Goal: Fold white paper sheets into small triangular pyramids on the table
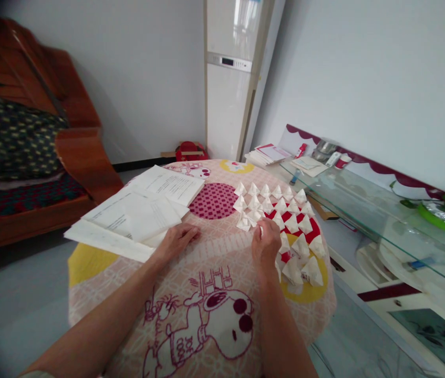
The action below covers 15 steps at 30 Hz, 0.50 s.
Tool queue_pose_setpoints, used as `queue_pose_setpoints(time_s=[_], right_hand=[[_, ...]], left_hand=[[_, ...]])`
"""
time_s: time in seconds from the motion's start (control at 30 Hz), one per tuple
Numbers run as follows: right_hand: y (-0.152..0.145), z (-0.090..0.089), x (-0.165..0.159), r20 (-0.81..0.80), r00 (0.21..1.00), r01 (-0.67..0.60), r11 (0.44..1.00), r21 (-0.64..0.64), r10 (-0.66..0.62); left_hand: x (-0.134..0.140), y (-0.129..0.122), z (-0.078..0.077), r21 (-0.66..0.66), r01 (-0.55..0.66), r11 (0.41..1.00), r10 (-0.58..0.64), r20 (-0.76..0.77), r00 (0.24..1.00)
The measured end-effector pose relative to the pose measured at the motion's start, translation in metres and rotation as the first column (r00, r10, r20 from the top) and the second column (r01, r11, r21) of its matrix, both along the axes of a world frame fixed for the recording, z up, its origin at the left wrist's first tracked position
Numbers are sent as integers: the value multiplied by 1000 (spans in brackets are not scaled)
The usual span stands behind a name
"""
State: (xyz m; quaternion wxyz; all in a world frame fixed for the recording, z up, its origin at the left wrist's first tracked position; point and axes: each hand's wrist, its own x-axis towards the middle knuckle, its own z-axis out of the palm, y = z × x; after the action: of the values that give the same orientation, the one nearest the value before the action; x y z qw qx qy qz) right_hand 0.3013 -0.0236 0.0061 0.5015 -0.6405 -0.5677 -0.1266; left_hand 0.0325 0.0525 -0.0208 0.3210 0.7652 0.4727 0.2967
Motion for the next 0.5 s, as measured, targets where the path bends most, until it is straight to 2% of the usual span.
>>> queue_pose_setpoints(time_s=[0.3, 0.5], right_hand=[[8, -1, 6, 132, 986, 123, 979, -161, -102], [19, 8, 5, 215, 967, 206, 922, -328, -139]], left_hand=[[-1, 1, 2, 46, 32, 998, -31, -24, 999], [-1, 0, 2, 52, 30, 998, -29, -19, 999]])
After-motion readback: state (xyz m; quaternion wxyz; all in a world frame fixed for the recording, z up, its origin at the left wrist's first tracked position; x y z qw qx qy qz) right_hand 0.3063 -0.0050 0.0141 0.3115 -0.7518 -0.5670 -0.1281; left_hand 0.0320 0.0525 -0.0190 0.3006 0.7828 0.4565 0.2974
